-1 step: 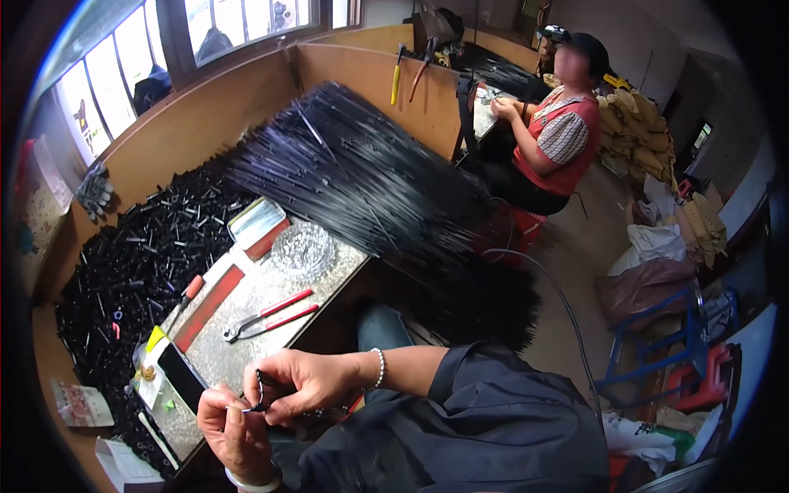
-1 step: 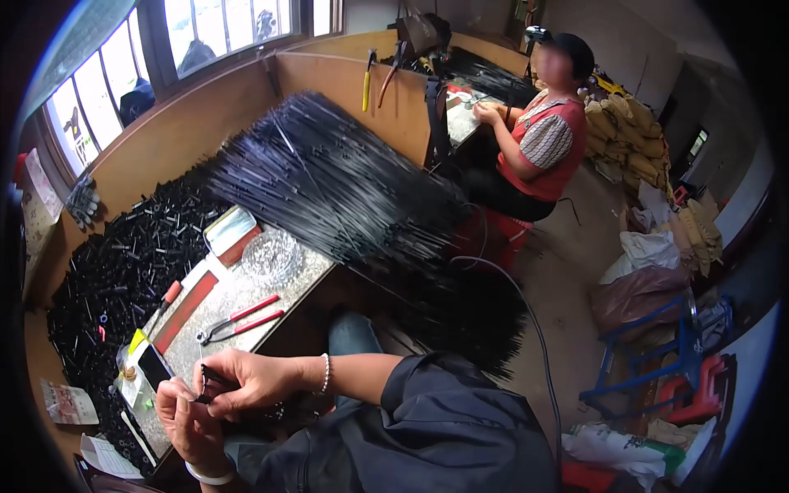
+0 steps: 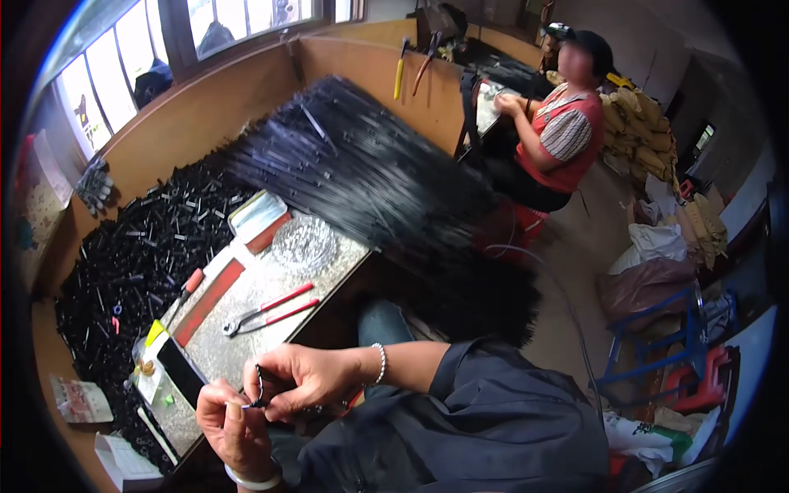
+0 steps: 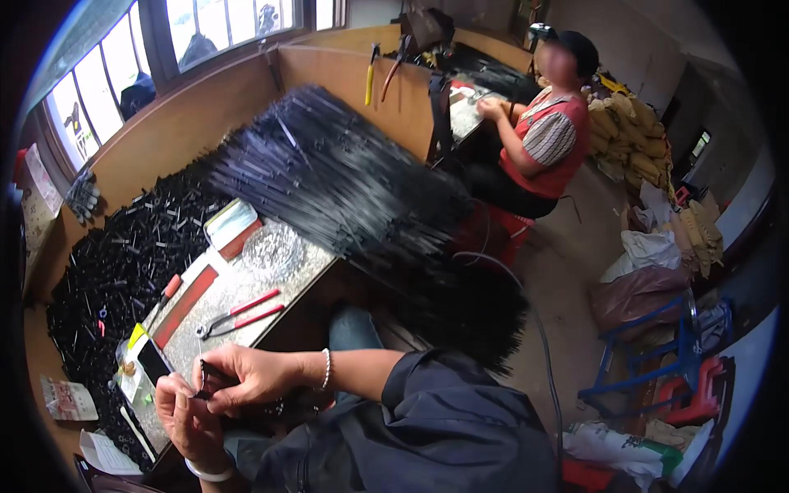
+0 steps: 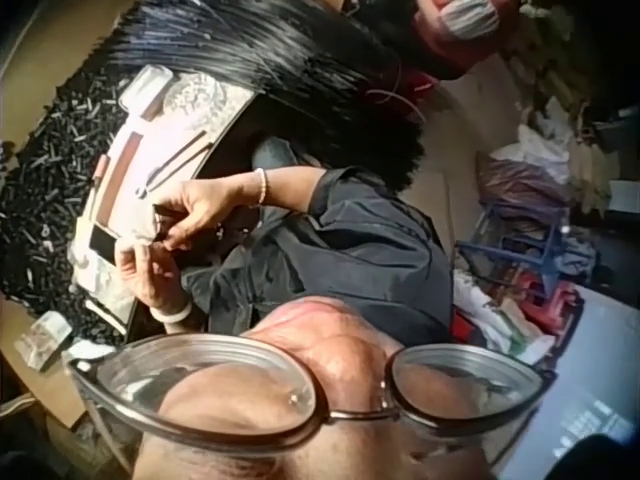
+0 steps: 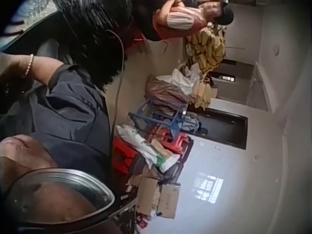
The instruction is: The recorder is assembling and securing bundles of black cables using pliers and circular connectors at a factory workbench.
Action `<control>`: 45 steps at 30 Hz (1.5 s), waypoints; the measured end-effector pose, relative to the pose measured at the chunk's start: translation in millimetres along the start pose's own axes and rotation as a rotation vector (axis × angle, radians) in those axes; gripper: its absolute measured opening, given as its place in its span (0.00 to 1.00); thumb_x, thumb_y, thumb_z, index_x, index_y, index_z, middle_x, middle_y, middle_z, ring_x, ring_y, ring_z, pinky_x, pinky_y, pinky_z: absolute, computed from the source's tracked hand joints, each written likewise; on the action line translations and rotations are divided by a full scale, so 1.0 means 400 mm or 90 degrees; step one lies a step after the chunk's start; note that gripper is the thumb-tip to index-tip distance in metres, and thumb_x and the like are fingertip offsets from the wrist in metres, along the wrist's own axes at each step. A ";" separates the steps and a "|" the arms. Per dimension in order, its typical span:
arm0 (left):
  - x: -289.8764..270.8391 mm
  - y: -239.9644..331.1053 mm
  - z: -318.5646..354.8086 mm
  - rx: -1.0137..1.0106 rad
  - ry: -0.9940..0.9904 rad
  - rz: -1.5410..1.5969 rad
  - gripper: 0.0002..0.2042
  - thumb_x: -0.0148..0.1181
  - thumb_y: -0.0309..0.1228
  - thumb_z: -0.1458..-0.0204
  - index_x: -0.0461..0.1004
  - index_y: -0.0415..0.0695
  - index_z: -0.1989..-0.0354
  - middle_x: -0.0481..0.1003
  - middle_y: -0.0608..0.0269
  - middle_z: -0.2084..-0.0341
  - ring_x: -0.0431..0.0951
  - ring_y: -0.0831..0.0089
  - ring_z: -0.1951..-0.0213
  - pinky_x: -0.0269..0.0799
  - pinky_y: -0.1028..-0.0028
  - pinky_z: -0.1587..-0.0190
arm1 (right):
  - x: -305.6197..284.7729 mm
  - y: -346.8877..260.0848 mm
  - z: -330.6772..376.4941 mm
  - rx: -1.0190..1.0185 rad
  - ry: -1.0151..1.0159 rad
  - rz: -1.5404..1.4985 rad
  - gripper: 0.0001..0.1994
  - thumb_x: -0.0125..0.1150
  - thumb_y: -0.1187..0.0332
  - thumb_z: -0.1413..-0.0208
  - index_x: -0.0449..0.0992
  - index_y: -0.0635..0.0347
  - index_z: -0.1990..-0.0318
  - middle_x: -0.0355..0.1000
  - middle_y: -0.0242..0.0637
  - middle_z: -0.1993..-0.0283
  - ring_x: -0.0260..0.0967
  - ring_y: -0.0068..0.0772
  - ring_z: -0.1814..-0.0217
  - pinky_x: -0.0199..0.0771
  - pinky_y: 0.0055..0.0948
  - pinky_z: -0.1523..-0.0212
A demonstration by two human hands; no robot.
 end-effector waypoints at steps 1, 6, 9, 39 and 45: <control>0.008 0.006 -0.002 0.060 0.002 -0.091 0.09 0.55 0.30 0.51 0.63 0.40 0.74 0.61 0.67 0.79 0.58 0.83 0.76 0.53 0.85 0.73 | -0.009 0.000 0.005 0.005 0.025 0.042 0.08 0.58 0.73 0.47 0.65 0.60 0.63 0.67 0.28 0.75 0.65 0.16 0.73 0.66 0.18 0.72; 0.007 -0.001 -0.007 -0.010 -0.011 0.041 0.09 0.56 0.30 0.52 0.64 0.40 0.76 0.62 0.68 0.81 0.57 0.84 0.81 0.50 0.84 0.78 | -0.014 -0.002 0.004 0.011 0.016 0.008 0.08 0.61 0.74 0.49 0.68 0.61 0.65 0.70 0.30 0.73 0.70 0.20 0.70 0.71 0.20 0.68; 0.005 -0.003 -0.001 -0.017 -0.031 0.062 0.09 0.55 0.31 0.51 0.64 0.40 0.75 0.62 0.67 0.80 0.59 0.82 0.76 0.51 0.83 0.72 | 0.001 -0.010 -0.010 -0.009 -0.007 -0.010 0.11 0.62 0.75 0.51 0.67 0.60 0.62 0.69 0.32 0.71 0.68 0.19 0.69 0.71 0.20 0.69; -0.047 -0.056 0.035 0.083 -0.101 -0.287 0.09 0.51 0.30 0.44 0.70 0.34 0.69 0.65 0.69 0.85 0.64 0.83 0.82 0.55 0.83 0.78 | -0.010 -0.051 0.012 -0.045 -0.035 -0.111 0.14 0.53 0.61 0.42 0.74 0.63 0.57 0.72 0.40 0.71 0.69 0.23 0.72 0.68 0.22 0.71; -0.066 -0.044 0.028 0.070 -0.119 -0.340 0.02 0.55 0.18 0.53 0.71 0.35 0.71 0.72 0.56 0.74 0.72 0.70 0.72 0.66 0.78 0.67 | -0.003 -0.062 0.018 -0.056 -0.040 -0.086 0.14 0.53 0.61 0.43 0.73 0.64 0.58 0.72 0.41 0.70 0.69 0.23 0.72 0.71 0.23 0.72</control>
Point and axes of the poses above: each hand's wrist, its own z-axis away from the middle knuckle, its own x-axis out of the palm, y = z × x, the point moved 7 cm from there along -z, towards the middle knuckle
